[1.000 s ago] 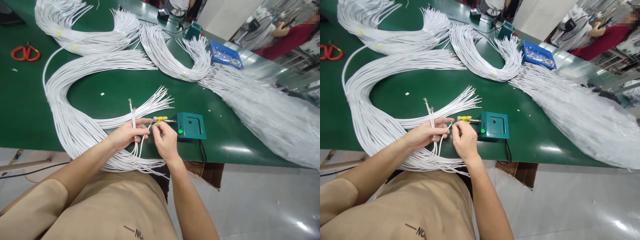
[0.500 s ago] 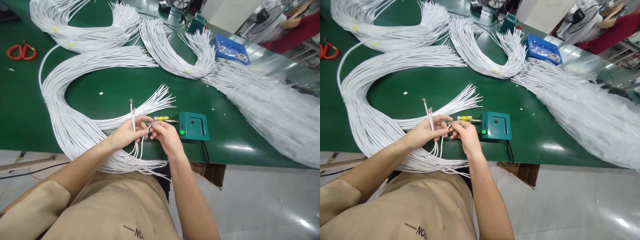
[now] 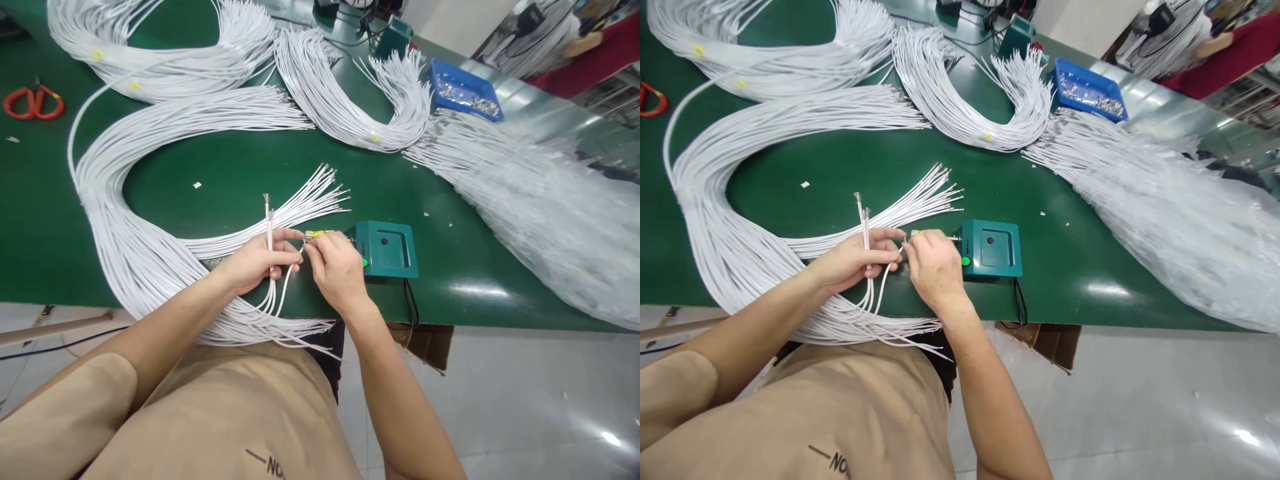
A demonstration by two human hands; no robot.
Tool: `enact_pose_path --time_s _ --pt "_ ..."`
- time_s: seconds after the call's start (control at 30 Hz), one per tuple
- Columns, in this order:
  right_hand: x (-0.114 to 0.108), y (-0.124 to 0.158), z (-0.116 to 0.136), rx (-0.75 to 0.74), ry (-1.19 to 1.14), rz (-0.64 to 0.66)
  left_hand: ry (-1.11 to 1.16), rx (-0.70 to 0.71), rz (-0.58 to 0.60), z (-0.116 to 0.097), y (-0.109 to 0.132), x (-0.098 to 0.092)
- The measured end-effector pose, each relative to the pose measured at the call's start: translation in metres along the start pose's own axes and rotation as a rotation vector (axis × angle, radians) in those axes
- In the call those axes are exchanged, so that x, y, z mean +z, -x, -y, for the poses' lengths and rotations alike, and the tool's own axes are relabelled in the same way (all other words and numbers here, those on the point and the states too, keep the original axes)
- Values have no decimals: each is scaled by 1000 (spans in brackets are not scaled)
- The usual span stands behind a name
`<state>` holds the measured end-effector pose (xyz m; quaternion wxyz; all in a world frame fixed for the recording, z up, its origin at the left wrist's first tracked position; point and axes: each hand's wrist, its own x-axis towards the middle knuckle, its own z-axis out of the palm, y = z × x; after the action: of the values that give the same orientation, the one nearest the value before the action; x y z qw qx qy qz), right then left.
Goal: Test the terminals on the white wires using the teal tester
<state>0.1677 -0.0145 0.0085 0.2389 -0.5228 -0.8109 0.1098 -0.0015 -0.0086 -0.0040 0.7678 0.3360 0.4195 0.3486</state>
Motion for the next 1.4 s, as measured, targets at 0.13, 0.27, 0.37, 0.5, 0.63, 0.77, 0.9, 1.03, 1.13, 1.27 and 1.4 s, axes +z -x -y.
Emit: enact_pose_path --time_s 0.13,0.27,0.37,0.5,0.63,0.77,0.9,1.03,1.13,1.27,1.4 --pt "-19 -11 -19 -23 275 94 -227 95 -113 1 -8 6" --pt "-25 -16 -33 -74 339 214 -380 108 -173 3 -15 10" --pt "-24 -17 -36 -124 364 229 -427 116 -204 3 -19 10" --pt "-20 -17 -39 -163 379 243 -470 113 -238 3 -24 10" --pt "-17 -20 -44 -157 363 222 -525 85 -281 5 -28 10" --pt "-20 -20 -42 -144 334 230 -554 70 -277 7 -30 9" --pt "-27 -12 -28 -84 238 101 -506 77 -242 8 -30 6" --pt "-20 7 -1 -25 99 19 -413 99 -213 8 -28 2" --pt "-2 24 22 -91 18 54 -367 118 -214 7 -23 -1" --pt "20 40 40 -146 -8 112 -356 171 -175 3 -13 -4" --pt "28 47 45 -193 10 143 -341 205 -123 -1 -3 -5"
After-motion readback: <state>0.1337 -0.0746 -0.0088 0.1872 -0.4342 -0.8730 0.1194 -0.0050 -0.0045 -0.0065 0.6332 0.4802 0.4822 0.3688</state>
